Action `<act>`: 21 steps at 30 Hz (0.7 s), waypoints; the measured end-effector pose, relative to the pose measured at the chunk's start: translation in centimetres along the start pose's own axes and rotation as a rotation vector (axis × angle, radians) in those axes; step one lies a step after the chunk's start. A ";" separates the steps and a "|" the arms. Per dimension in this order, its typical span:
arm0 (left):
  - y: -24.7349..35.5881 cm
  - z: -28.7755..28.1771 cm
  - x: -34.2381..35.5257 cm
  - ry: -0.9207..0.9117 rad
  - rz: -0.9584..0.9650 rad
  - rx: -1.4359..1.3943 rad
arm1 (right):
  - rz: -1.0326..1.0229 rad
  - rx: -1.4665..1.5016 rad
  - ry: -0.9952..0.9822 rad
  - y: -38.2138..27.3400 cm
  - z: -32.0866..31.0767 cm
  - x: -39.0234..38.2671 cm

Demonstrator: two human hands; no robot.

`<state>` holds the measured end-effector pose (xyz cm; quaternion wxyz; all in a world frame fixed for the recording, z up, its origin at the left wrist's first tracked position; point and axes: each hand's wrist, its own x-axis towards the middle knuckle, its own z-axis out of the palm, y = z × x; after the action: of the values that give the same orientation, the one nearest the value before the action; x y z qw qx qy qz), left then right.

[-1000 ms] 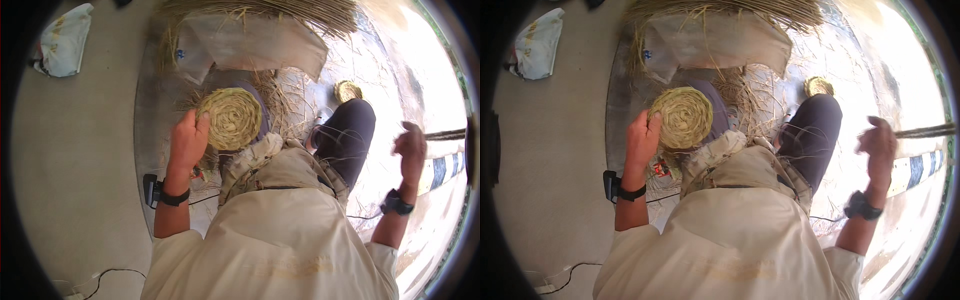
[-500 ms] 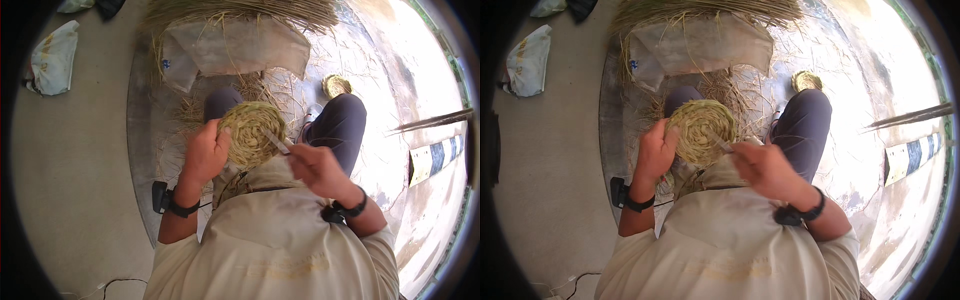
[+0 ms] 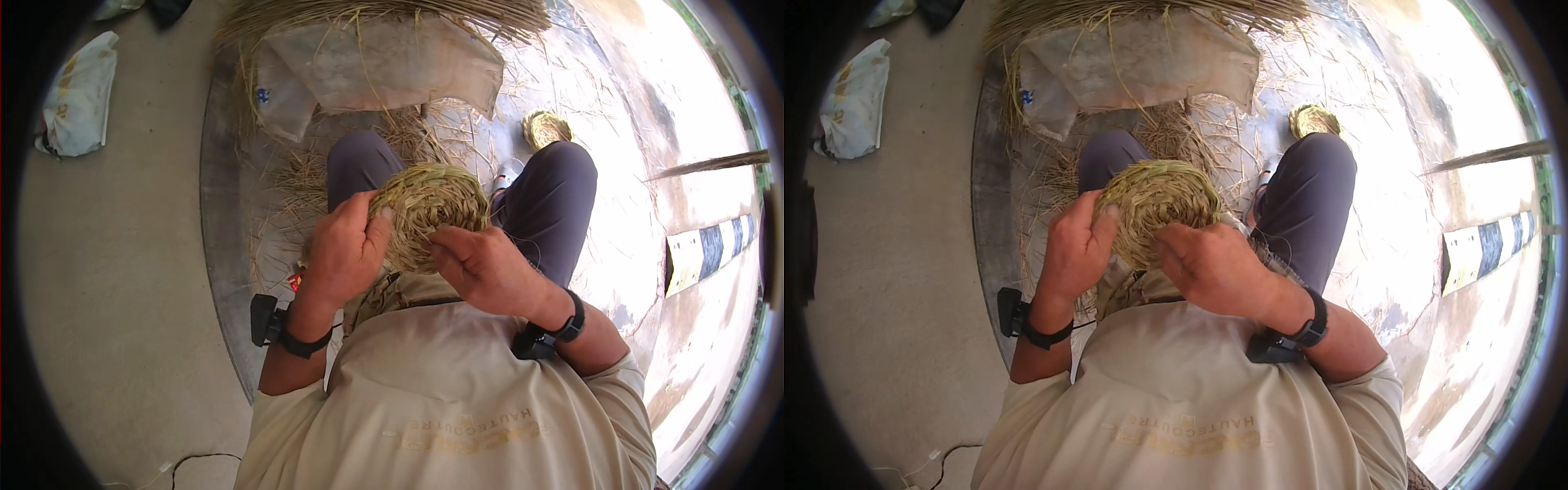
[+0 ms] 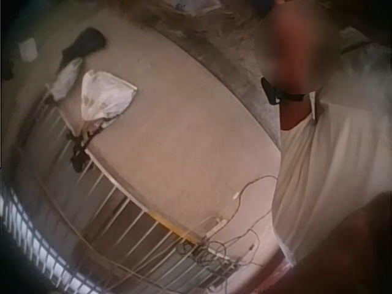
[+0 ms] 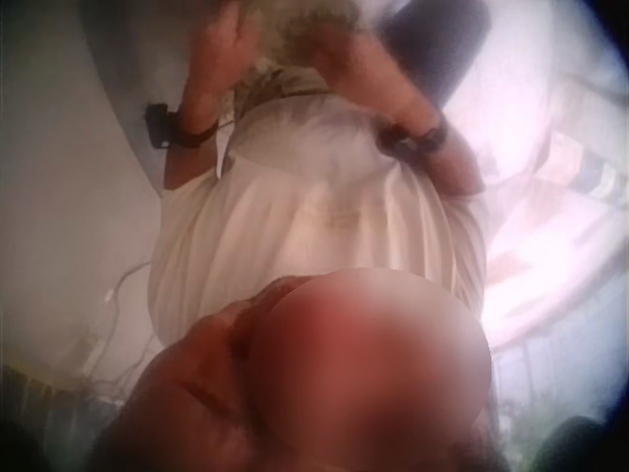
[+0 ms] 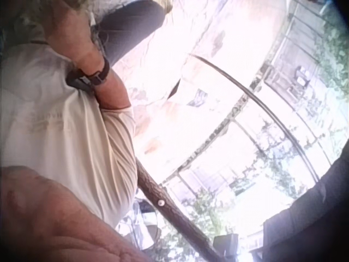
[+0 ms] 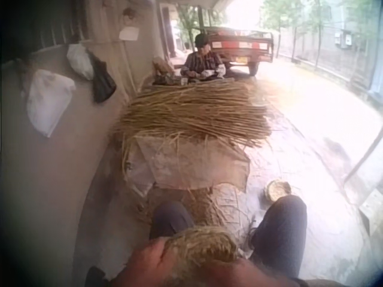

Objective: Weaving a straw mat or base by hand using a needle and thread.

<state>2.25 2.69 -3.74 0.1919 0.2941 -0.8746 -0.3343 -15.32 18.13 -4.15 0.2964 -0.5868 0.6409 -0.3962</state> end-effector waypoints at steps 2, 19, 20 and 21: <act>0.2 0.1 0.0 0.007 0.003 0.010 | -0.006 -0.048 0.001 -0.1 0.0 0.0; 0.5 1.3 0.0 0.071 0.075 0.161 | 0.198 0.274 -0.185 0.3 -1.2 2.2; 0.2 0.8 0.1 0.080 0.062 0.182 | 0.216 0.302 -0.189 0.0 -1.3 1.9; -0.2 0.5 0.4 0.092 0.057 0.201 | 0.233 0.323 -0.187 -0.3 -1.4 1.6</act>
<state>1.76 2.54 -4.14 0.2110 0.3018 -0.9020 -0.2254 -16.60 16.82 -3.02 0.4886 -0.4877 0.6024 -0.4007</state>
